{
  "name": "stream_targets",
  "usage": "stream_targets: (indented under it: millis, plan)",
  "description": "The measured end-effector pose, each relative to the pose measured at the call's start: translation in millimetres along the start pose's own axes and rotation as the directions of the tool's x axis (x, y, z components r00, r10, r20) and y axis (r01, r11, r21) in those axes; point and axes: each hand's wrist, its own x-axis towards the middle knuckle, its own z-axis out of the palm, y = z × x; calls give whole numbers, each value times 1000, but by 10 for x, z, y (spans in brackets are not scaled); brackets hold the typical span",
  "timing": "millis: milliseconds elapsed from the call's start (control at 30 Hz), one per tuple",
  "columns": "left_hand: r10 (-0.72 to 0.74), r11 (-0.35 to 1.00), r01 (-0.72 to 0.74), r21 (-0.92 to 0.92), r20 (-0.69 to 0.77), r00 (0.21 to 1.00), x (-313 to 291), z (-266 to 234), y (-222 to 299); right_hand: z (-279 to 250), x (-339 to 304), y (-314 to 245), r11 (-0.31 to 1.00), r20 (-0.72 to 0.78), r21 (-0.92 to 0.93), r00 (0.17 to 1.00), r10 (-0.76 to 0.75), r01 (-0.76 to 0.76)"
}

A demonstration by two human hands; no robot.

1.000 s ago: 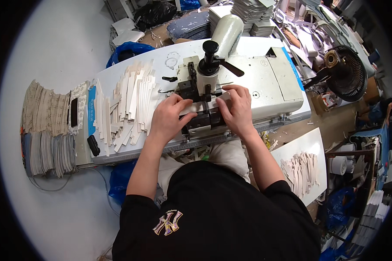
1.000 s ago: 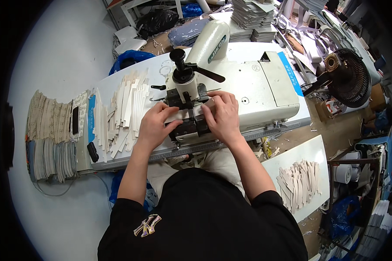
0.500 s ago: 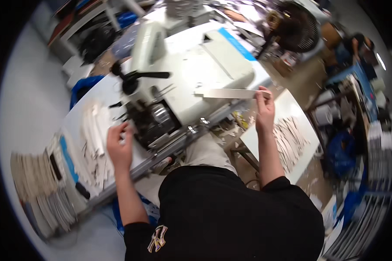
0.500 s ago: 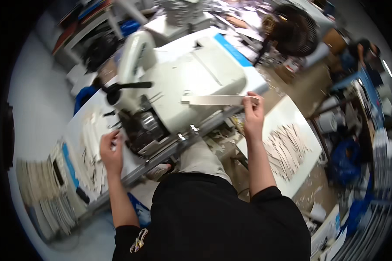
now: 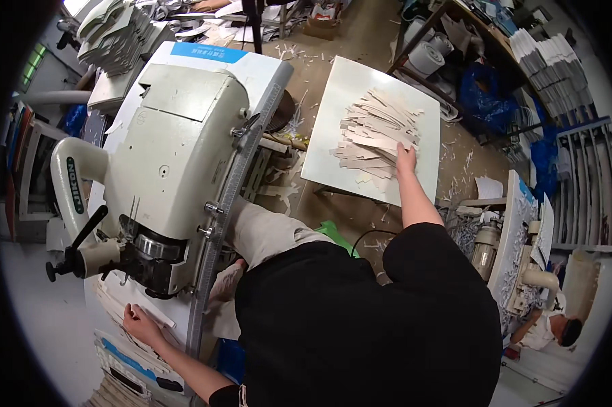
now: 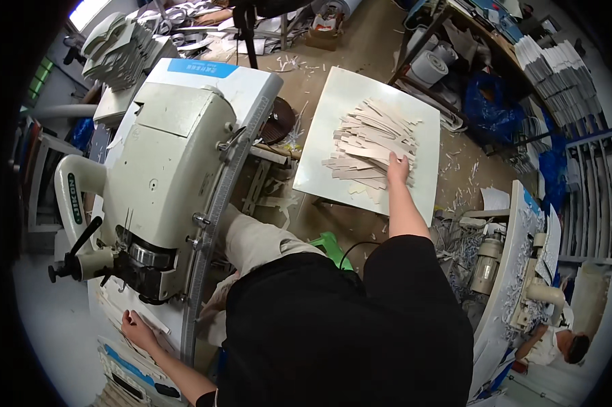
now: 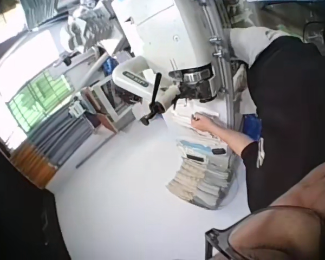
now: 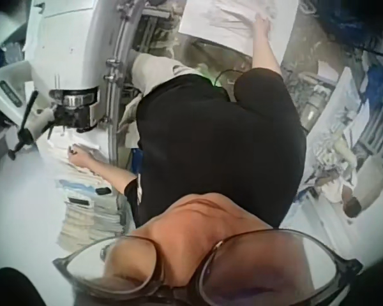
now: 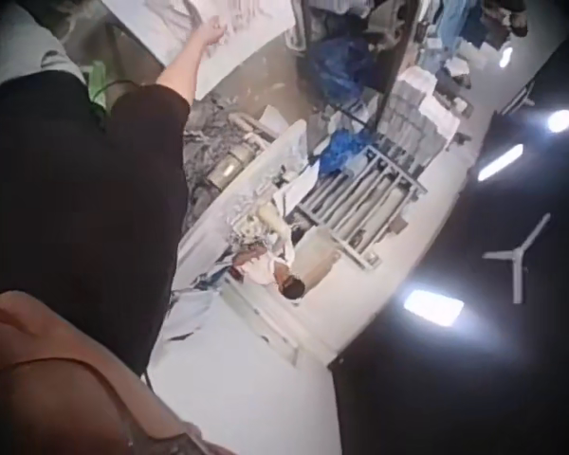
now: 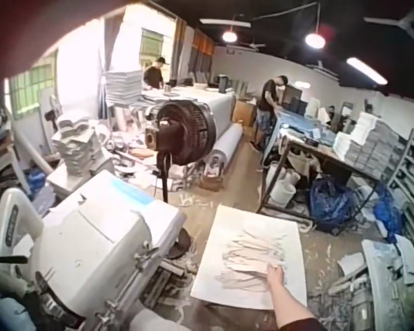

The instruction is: Operating an industrial machine to process and organize thin white material strips.

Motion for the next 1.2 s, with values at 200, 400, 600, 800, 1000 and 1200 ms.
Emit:
stream_targets:
  millis: [200, 400, 600, 800, 1000, 1200]
  plan:
    - [-27, 976, 49, 211, -107, 994, -127, 23, 255, -3, 642, 118, 856, -379, -475, 925, 12, -205]
    - [-132, 963, 161, 217, -140, 981, -91, -95, 581, 901, 8, -745, 747, 97, -490, 880, -465, 449]
    - [-268, 957, 271, 106, -42, 963, -37, -122, 673, 1536, -1464, -2148, 790, 404, 322, 679, -613, 522]
    - [-289, 949, 290, 126, -26, 957, -193, -71, 891, 1393, -3389, -3333, 251, 395, 549, 17, -919, 797]
    - [-293, 956, 293, -19, 20, 956, -166, -111, 746, 1508, -4784, -3494, 119, 377, 798, -335, -864, 591]
    - [-283, 934, 293, -204, 79, 956, -175, -118, 559, 1786, -5140, -3377, 92, 387, 765, -340, -857, 638]
